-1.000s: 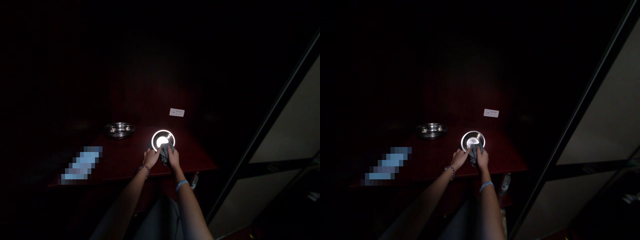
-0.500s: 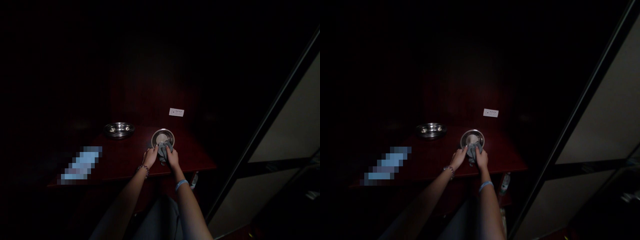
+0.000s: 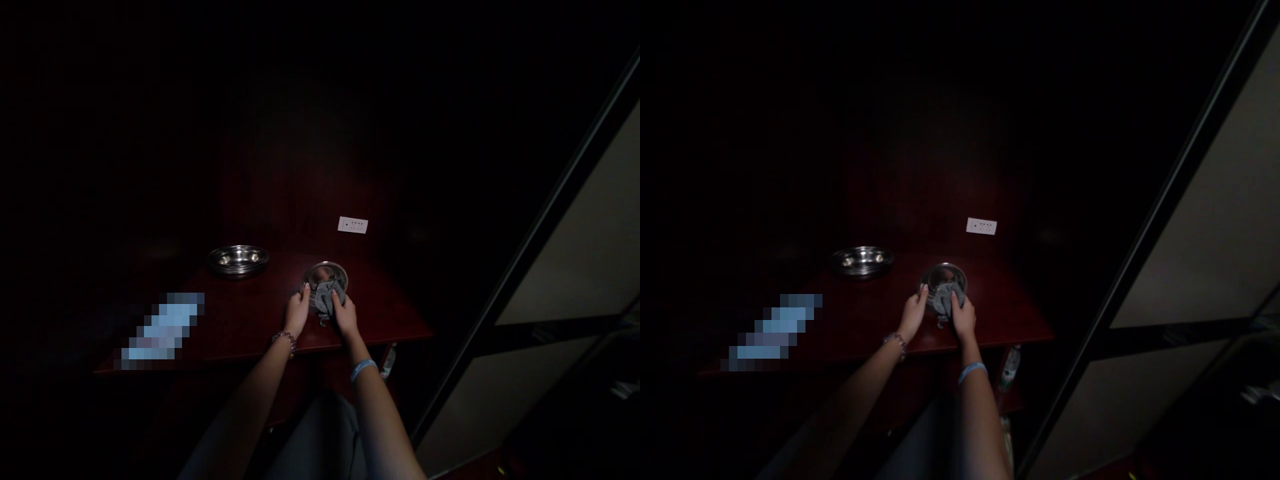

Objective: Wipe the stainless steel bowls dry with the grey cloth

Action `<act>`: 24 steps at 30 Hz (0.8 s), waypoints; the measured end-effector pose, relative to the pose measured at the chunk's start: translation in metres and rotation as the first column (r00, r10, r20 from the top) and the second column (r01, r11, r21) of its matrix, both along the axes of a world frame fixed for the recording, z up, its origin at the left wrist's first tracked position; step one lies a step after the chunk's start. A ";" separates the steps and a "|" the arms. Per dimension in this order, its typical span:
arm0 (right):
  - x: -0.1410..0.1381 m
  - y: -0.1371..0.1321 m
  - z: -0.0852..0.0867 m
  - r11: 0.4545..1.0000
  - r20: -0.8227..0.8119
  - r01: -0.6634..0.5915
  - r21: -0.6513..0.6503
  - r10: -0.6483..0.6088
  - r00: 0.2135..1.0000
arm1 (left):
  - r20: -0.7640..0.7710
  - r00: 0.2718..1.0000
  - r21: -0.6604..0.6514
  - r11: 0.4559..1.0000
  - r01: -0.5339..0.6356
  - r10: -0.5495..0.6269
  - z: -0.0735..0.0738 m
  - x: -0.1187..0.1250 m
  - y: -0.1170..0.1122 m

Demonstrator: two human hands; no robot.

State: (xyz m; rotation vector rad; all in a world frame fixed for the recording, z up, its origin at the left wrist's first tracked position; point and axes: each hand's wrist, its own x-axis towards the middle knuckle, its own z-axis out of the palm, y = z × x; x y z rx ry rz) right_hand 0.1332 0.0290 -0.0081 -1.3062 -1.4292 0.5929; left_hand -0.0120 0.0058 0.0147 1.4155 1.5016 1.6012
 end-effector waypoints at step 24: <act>0.001 0.001 0.000 0.990 -0.204 -0.088 0.109 0.109 0.973 | -0.124 0.991 -0.058 0.998 0.038 -0.045 -0.013 -0.001 0.014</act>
